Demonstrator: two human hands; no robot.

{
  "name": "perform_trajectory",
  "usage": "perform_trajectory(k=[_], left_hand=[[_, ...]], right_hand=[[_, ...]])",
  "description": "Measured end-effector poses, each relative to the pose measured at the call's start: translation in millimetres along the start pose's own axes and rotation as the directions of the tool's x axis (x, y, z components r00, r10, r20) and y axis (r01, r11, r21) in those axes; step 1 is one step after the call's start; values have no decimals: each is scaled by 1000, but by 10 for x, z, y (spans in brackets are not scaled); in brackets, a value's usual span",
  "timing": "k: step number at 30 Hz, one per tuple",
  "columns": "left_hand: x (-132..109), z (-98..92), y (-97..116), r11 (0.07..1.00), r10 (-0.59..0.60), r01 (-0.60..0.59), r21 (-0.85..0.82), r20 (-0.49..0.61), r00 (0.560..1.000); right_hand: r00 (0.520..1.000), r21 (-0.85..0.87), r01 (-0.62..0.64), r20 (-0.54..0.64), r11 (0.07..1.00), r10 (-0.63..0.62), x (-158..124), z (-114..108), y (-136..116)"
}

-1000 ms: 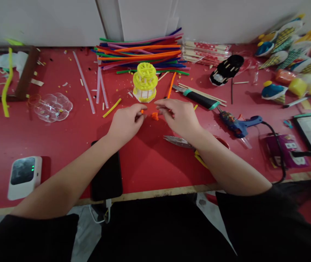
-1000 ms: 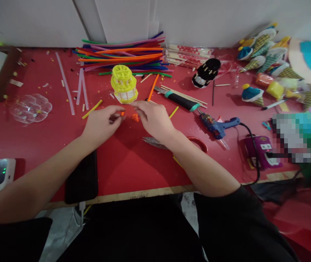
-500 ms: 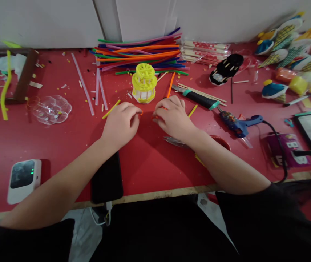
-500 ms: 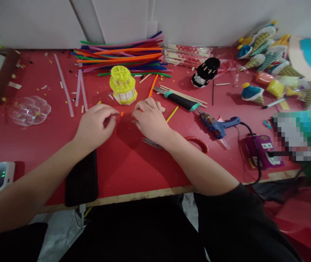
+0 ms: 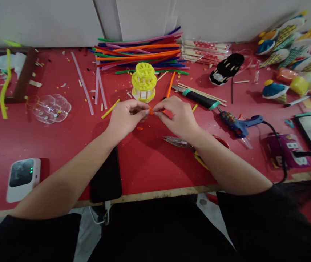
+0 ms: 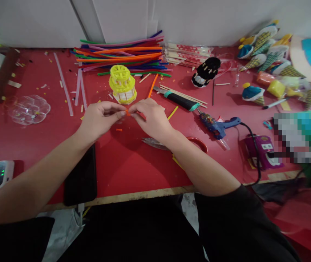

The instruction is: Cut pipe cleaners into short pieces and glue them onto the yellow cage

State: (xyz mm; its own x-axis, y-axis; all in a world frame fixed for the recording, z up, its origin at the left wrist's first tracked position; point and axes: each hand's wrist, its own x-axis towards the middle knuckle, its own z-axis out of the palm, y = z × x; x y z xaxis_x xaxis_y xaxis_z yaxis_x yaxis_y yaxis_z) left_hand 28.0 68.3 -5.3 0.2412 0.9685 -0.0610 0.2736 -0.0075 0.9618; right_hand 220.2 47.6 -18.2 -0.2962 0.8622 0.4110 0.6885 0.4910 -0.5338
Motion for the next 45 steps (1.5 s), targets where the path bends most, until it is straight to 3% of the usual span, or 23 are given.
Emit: perform_trajectory(k=[7, 12, 16, 21, 25, 27, 29, 32, 34, 37, 41, 45], left_hand=[[6, -68, -34, 935, 140, -143, 326, 32, 990], [10, -72, -55, 771, 233, -232, 593, 77, 969], [1, -79, -63, 770, 228, -238, 592, 94, 969], [-17, -101, -54, 731, 233, -270, 627, 142, 962], [-45, -128, -70, 694, 213, -255, 674, 145, 966], [-58, -140, -86, 733, 205, -230, 640, 114, 972], [-69, -143, -88, 814, 224, -216, 539, 52, 973], [-95, -122, -34, 949, 210, -195, 248, -34, 977], [-126, -91, 32, 990, 139, -139, 21, -7, 990], [-189, -33, 121, 982, 71, -60, -177, 57, 996], [-250, 5, 167, 980, 45, -50, -190, -32, 998], [-272, -40, 158, 963, -54, 36, -266, -58, 997]], right_hand=[[995, -79, -42, -92, 996, 35, 20, -47, 27], [993, -224, -116, -63, 968, 104, -7, -98, 155], [996, -337, -89, -55, 937, 75, -10, -99, 251], [999, -339, -36, -46, 940, 22, 44, -52, 326], [961, -320, 27, -252, 947, -112, 64, -134, 330], [911, -297, 121, -345, 947, -225, 54, -200, 293], [887, -262, 207, -356, 943, -293, 33, -242, 224], [864, -204, 334, -324, 920, -386, -12, -229, 79], [844, -165, 406, -309, 899, -438, -42, -178, -21], [870, -75, 432, -228, 899, -437, -81, -87, -133], [879, 6, 467, -110, 884, -463, -99, -14, -184], [868, -46, 447, -219, 893, -445, -67, 16, -148]])
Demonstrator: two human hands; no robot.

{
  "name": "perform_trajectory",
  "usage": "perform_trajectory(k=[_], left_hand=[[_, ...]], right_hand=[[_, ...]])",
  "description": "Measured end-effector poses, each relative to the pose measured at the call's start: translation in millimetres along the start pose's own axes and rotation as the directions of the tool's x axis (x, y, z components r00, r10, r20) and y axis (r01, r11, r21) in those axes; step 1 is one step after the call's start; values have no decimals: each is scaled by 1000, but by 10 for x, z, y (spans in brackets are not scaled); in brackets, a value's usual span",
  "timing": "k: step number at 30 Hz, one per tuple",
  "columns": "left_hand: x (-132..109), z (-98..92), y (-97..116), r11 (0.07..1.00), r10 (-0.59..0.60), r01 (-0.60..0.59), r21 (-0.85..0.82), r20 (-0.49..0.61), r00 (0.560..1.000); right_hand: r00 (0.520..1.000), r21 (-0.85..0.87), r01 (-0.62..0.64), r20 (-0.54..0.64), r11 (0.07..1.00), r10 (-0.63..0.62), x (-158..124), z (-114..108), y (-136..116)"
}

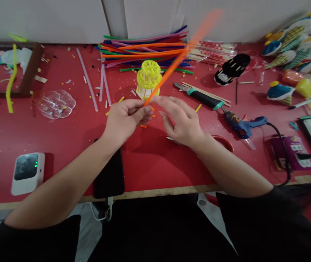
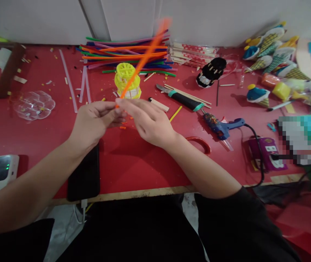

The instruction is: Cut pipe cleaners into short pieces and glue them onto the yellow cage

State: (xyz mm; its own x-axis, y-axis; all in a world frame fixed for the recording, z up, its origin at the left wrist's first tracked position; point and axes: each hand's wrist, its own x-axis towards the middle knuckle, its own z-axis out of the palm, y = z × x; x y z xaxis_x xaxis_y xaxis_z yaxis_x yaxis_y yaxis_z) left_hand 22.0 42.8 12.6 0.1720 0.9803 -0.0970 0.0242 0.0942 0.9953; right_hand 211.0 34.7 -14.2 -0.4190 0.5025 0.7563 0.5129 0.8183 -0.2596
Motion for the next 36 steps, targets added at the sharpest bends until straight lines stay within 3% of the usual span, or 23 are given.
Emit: perform_trajectory(k=[2, 6, 9, 12, 15, 19, 22, 25, 30, 36], left_hand=[[-5, -37, -12, 996, -51, 48, -72, -36, 998], [-31, -90, -74, 969, -103, 84, -233, -68, 992], [-73, -103, -136, 935, -134, 124, -333, -6, 991], [-117, -100, -198, 925, -109, 124, -359, 62, 992], [-148, -87, -259, 918, -85, 99, -383, 55, 995], [-171, -76, -325, 903, -102, 101, -418, 18, 995], [-189, -81, -351, 891, -141, 137, -432, 22, 990], [-212, -89, -357, 874, -186, 184, -451, 41, 982], [-252, -98, -333, 889, -157, 183, -419, 98, 983], [-267, -96, -309, 913, -137, 162, -373, 94, 986]], right_hand=[[997, -72, -71, -6, 995, 71, -6, 34, 49], [938, -203, -207, 235, 957, 253, -53, 155, 148], [866, -281, -279, 340, 918, 367, -92, 245, 182], [838, -304, -302, 366, 903, 404, -112, 291, 190], [859, -253, -296, 351, 921, 372, -103, 274, 185], [897, -46, -383, 220, 922, 384, -43, 162, 88], [866, 218, -500, 149, 838, 477, 1, 73, -75], [830, 359, -554, 159, 751, 535, 9, 32, -236], [844, 393, -530, 164, 751, 510, -22, 50, -355], [848, 348, -530, 181, 774, 499, -27, 43, -369]])
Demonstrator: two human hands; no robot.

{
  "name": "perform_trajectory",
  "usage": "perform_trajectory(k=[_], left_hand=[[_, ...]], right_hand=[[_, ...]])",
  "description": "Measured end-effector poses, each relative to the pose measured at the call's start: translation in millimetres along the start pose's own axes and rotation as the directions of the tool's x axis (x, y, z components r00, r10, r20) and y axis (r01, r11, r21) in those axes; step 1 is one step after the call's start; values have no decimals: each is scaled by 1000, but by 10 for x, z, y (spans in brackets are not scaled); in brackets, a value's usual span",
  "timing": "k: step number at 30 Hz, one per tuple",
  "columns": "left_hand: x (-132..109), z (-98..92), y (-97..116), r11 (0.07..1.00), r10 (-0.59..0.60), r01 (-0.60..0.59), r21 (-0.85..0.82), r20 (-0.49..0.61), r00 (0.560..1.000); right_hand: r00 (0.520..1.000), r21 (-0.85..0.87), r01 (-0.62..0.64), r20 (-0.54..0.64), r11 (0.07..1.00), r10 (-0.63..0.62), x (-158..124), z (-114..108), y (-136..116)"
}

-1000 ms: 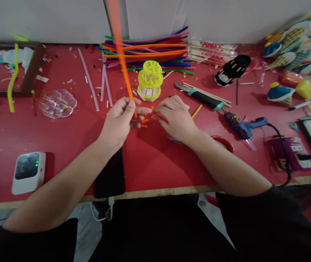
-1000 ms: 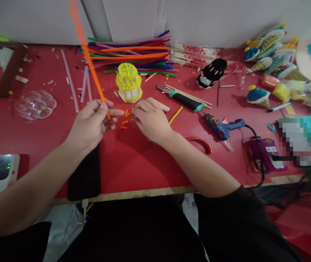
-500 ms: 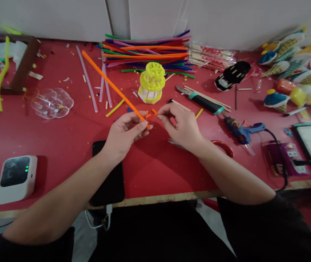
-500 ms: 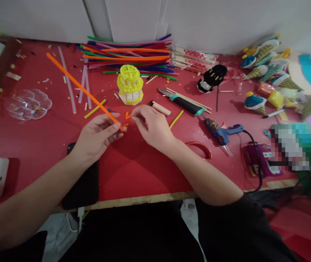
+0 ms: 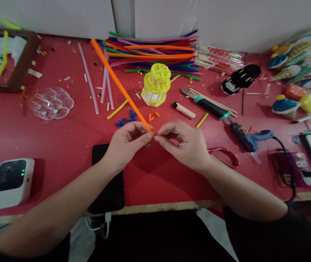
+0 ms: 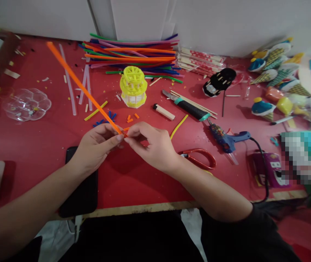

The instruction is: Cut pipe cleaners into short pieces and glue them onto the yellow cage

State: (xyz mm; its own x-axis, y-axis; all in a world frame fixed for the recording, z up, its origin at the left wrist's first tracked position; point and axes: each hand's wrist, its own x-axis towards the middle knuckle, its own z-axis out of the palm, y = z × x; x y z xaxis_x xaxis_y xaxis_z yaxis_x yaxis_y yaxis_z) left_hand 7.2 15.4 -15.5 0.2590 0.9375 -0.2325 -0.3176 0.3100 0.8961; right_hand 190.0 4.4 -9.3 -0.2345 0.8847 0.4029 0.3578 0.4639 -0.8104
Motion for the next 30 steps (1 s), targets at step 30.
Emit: perform_trajectory(k=[30], left_hand=[[21, -7, -6, 992, -120, 122, -45, 38, 992]], right_hand=[[935, -197, 352, 129, 915, -331, 53, -134, 121]])
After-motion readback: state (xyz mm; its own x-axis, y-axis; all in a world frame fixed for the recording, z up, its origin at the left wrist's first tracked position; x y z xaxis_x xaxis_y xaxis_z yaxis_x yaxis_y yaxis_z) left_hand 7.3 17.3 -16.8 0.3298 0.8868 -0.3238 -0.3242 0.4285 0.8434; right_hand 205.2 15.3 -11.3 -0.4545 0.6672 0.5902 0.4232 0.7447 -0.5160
